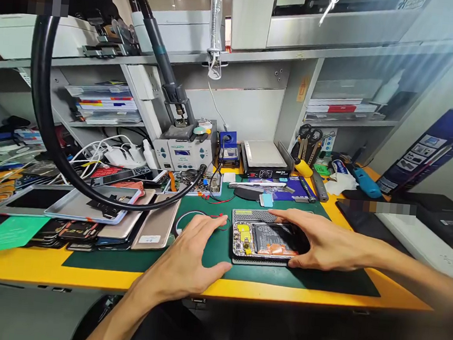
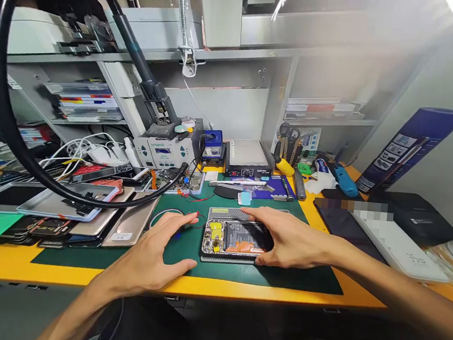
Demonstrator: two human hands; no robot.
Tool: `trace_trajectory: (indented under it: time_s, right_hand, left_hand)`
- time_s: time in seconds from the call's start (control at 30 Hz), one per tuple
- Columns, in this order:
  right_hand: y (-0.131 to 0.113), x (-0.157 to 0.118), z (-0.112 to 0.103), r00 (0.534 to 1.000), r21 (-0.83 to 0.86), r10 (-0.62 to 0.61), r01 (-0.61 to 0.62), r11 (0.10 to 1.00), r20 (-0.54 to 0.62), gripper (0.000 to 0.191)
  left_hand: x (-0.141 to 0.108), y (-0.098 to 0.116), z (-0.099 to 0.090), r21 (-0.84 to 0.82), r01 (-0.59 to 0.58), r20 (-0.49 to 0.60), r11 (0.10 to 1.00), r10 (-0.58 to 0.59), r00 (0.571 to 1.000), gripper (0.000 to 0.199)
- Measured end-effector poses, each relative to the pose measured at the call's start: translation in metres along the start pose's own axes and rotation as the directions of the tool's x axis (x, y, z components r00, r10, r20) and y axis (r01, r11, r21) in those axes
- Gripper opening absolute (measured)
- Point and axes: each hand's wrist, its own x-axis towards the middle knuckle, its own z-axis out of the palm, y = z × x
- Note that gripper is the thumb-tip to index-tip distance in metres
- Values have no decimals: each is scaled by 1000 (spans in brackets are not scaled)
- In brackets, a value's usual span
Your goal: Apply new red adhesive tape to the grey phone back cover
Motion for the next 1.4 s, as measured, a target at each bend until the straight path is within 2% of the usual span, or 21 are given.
trace_trajectory:
  time_s: [0.2, 0.47, 0.73, 0.93, 1.13, 1.23, 1.3, 1.33, 1.4]
  right_hand:
    - [-2, 2, -6, 1000, -13, -2, 2, 1000, -16, 96]
    - [5, 3, -8, 999, -23, -17, 16, 1000, -37, 94]
    - [8, 3, -8, 999, -15, -25, 25, 1000, 25, 94]
    - [15, 0, -4, 1000, 34, -24, 24, 999, -1, 89]
    - [19, -6, 1, 992, -28, -121, 121, 992, -21, 67]
    - [0, -5, 5, 959, -170, -248, 223, 960, -141, 48]
    - [-20, -1, 10, 896, -326, -372, 286, 901, -243, 24]
    - [-29, 3, 14, 862, -415, -434, 305, 857, -262, 17]
    - [-45, 10, 23, 826, -566, -520, 327, 756, -218, 20]
  left_hand:
    - [25, 1, -1, 22, -101, 85, 995, 99, 991, 81]
    - [48, 0, -1, 14, -103, 167, 995, 99, 981, 80]
    - [50, -4, 4, -7, -131, 187, 991, 130, 974, 81]
    - [53, -9, 6, -20, -147, 179, 989, 148, 973, 79]
    - [51, -9, 7, -22, -119, 178, 993, 121, 977, 79]
    - [50, -10, 7, -11, -117, 169, 993, 117, 979, 79]
    - [49, -11, 8, -2, -138, 151, 990, 136, 979, 78]
    - [49, -12, 9, 2, -150, 139, 989, 148, 979, 79]
    - [48, -14, 11, 14, -170, 116, 985, 167, 979, 81]
